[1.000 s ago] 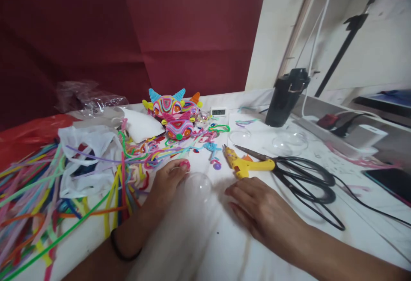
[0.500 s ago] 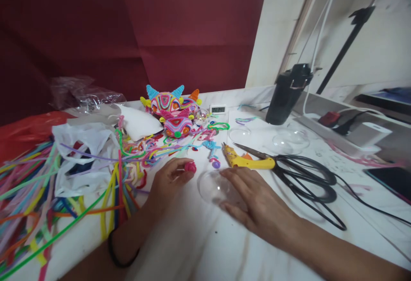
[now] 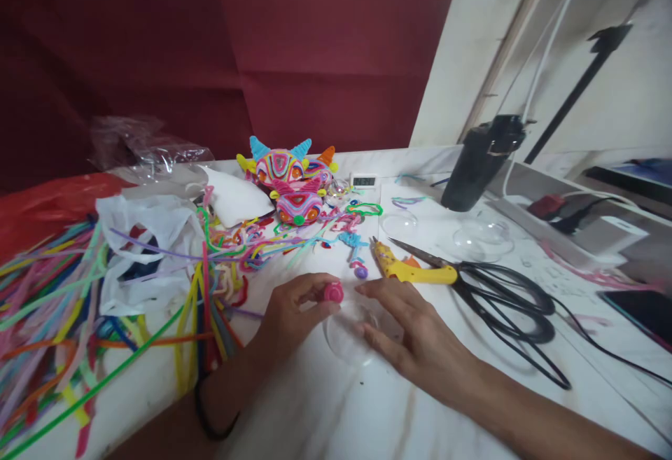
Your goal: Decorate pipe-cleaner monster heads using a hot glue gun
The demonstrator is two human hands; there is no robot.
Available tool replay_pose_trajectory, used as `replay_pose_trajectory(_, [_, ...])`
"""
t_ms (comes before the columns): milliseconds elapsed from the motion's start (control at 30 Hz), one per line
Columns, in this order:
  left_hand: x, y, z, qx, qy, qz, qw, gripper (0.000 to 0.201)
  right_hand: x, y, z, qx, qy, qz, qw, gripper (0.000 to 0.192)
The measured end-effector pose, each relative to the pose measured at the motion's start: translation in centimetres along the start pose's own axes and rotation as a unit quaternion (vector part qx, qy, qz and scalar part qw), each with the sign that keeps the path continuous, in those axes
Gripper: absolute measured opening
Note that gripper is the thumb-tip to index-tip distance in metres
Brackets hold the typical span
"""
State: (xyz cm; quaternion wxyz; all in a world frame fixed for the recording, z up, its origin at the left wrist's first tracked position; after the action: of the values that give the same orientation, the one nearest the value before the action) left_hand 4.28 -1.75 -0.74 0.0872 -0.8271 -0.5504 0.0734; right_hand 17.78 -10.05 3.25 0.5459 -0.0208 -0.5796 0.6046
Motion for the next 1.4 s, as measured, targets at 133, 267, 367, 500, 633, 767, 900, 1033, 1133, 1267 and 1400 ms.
replay_pose_trajectory(133, [-0.3, 0.5, 0.0, 0.017, -0.001, 0.021, 1.0, 0.028, -0.2, -0.2, -1.3, 0.07, 0.034, -0.049, 0.996, 0.025])
replay_pose_trajectory(267, [-0.8, 0.6, -1.0, 0.086, 0.025, 0.023, 0.996, 0.026, -0.2, -0.5, -1.3, 0.1, 0.039, -0.068, 0.992, 0.023])
replay_pose_trajectory(367, [-1.0, 0.4, -1.9, 0.12, 0.049, 0.006, 0.992, 0.024, -0.1, -1.0, -0.6, 0.082, 0.012, -0.073, 0.994, 0.027])
replay_pose_trajectory(500, [-1.3, 0.7, -2.7, 0.138, 0.086, 0.008, 0.987, 0.022, 0.0, -1.7, 0.2, 0.059, -0.025, -0.078, 0.995, 0.028])
replay_pose_trajectory(633, [-2.1, 1.4, -3.1, 0.151, 0.126, 0.019, 0.98, 0.022, 0.0, -1.5, 0.4, 0.058, -0.02, -0.068, 0.996, 0.025])
replay_pose_trajectory(767, [-3.1, 1.7, -3.8, 0.137, 0.149, 0.006, 0.979, 0.023, 0.5, -1.1, 0.6, 0.096, -0.003, -0.059, 0.994, 0.015])
replay_pose_trajectory(900, [-3.6, 1.9, -4.6, 0.094, 0.173, 0.007, 0.98, 0.013, 1.2, -0.6, 0.5, 0.164, 0.042, -0.04, 0.985, 0.006])
replay_pose_trajectory(1033, [-2.8, 1.6, -3.5, 0.063, 0.103, 0.022, 0.992, 0.004, 1.6, 0.0, -0.2, 0.202, 0.103, -0.025, 0.974, 0.011])
replay_pose_trajectory(1133, [-2.4, 1.5, -2.9, 0.043, 0.076, 0.04, 0.995, 0.007, 1.5, 0.1, -0.1, 0.214, 0.093, -0.039, 0.972, 0.008])
replay_pose_trajectory(1267, [-2.3, 2.1, -2.8, 0.036, 0.059, 0.078, 0.995, 0.011, 0.6, 0.0, 0.2, 0.231, 0.069, -0.033, 0.97, 0.006])
replay_pose_trajectory(1400, [-2.4, 2.9, -2.2, 0.017, 0.007, 0.105, 0.994, 0.013, 0.0, -0.1, 0.3, 0.258, 0.076, -0.006, 0.963, 0.006])
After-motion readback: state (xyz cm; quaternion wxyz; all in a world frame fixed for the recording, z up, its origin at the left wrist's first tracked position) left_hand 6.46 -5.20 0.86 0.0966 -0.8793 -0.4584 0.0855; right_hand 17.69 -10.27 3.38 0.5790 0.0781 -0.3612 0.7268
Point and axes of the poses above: each hand's wrist, its own x-axis towards the middle knuckle, its own y-axis out of the palm, z = x × y, the point moved 9 cm from there along x, towards the middle knuckle, and after that the axes turned 13 degrees about -y, right-handed, at the moved point
